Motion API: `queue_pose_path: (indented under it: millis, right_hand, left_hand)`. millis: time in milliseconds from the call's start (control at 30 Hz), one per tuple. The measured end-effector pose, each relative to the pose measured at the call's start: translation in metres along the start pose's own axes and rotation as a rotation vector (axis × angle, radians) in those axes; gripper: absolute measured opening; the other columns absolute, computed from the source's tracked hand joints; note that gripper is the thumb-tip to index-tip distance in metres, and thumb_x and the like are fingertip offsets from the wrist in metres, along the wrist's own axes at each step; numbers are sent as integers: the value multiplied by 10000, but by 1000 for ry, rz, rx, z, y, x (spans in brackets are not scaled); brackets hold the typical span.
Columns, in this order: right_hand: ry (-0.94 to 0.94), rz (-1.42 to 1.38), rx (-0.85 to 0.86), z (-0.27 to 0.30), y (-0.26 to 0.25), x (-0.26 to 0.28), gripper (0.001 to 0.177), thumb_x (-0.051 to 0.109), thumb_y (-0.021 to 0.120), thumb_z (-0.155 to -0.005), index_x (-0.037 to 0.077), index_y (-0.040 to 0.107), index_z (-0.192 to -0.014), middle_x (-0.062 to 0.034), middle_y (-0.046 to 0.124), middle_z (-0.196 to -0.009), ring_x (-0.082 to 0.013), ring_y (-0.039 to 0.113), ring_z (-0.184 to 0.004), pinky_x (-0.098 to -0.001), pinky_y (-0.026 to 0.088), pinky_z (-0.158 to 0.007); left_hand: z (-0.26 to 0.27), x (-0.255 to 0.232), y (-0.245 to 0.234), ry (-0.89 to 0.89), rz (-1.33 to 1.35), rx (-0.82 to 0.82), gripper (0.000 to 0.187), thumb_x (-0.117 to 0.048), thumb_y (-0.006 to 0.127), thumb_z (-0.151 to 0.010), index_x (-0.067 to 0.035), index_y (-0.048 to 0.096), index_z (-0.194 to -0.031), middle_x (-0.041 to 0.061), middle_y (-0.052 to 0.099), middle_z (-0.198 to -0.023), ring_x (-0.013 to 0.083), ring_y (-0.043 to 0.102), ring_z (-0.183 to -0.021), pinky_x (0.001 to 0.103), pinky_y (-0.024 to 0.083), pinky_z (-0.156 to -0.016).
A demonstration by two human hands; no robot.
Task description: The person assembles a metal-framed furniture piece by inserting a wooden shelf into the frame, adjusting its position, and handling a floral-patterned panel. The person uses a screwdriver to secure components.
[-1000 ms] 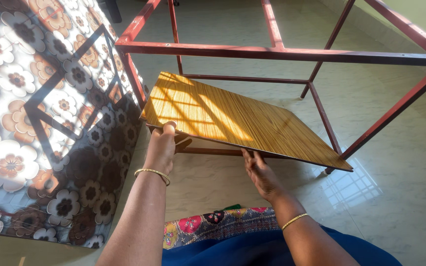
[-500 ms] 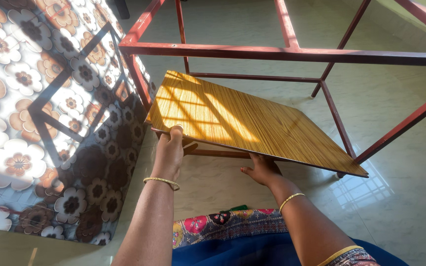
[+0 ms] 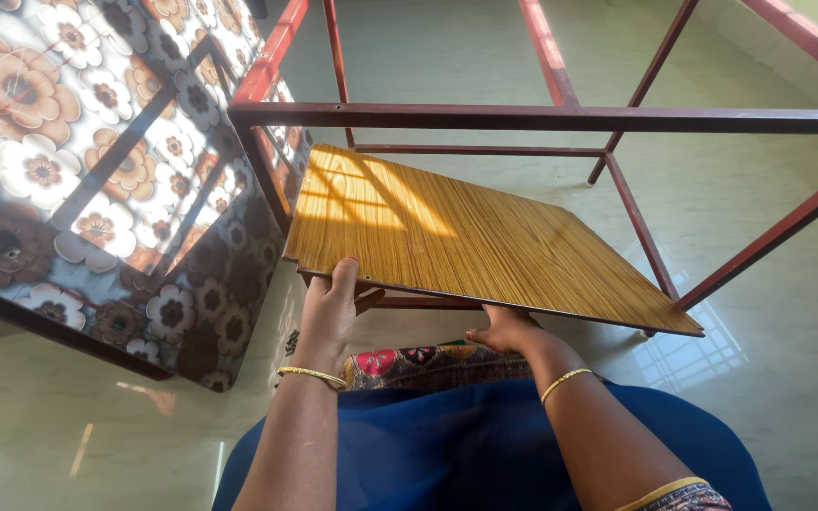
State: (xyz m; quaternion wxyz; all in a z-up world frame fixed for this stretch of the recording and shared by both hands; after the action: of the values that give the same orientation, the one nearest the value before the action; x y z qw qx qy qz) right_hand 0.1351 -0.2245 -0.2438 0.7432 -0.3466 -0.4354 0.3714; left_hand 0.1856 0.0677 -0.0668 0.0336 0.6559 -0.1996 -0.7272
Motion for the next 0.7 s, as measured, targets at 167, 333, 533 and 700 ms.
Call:
queue_pose_path:
  millis: [167,333,533,700]
  right_hand:
    - [-80,-149,48,8,10,-4,987,620,749,-862,38,357,-1556,-232,399,-1587,-352,381,-1488,-458,350,-1205]
    - [-88,-641,71,93,-16,6,855,578,682,-845,88,459,-1510,-171,538,-1525,-288,467,-1439,-440,382,-1140]
    - [-42,-1026,-7,177,-61,2,616,493,613,-914,46,652,-1336,-148,693,-1345,-325,616,-1270,-574,407,-1093]
    - [27,-1670,-308,195,-80,-46,266,357,614,-1007,112,558,-922,-234,675,-1142,-354,686,-1118,-550,515,-1017]
  left_hand:
    - [36,2,-9,-52,-66,-23,491,-327,521,-983,22,542,-1327,113,641,-1203,200,684,-1066,363,616,-893]
    - [46,-3,-4,-47,-70,-49,472,-330,500,-1007,11,530,-1333,134,628,-1205,215,671,-1080,356,597,-899]
    - [59,-15,8,-56,-76,-44,499,-329,448,-995,-25,448,-1391,125,598,-1264,204,693,-1080,375,634,-900]
    - [69,-20,11,-79,-53,-65,476,-322,445,-1005,-38,437,-1387,118,583,-1298,261,714,-1083,389,646,-901]
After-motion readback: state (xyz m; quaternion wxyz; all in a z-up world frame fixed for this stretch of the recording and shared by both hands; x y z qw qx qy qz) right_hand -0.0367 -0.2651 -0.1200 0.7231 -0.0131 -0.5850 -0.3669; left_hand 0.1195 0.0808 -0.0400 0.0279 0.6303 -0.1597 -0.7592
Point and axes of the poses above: each hand's wrist, its own z-axis away from the middle knuckle, its own y-axis out of the palm, x = y × z, the point moved 10 cm from there along -z, towards the middle knuckle
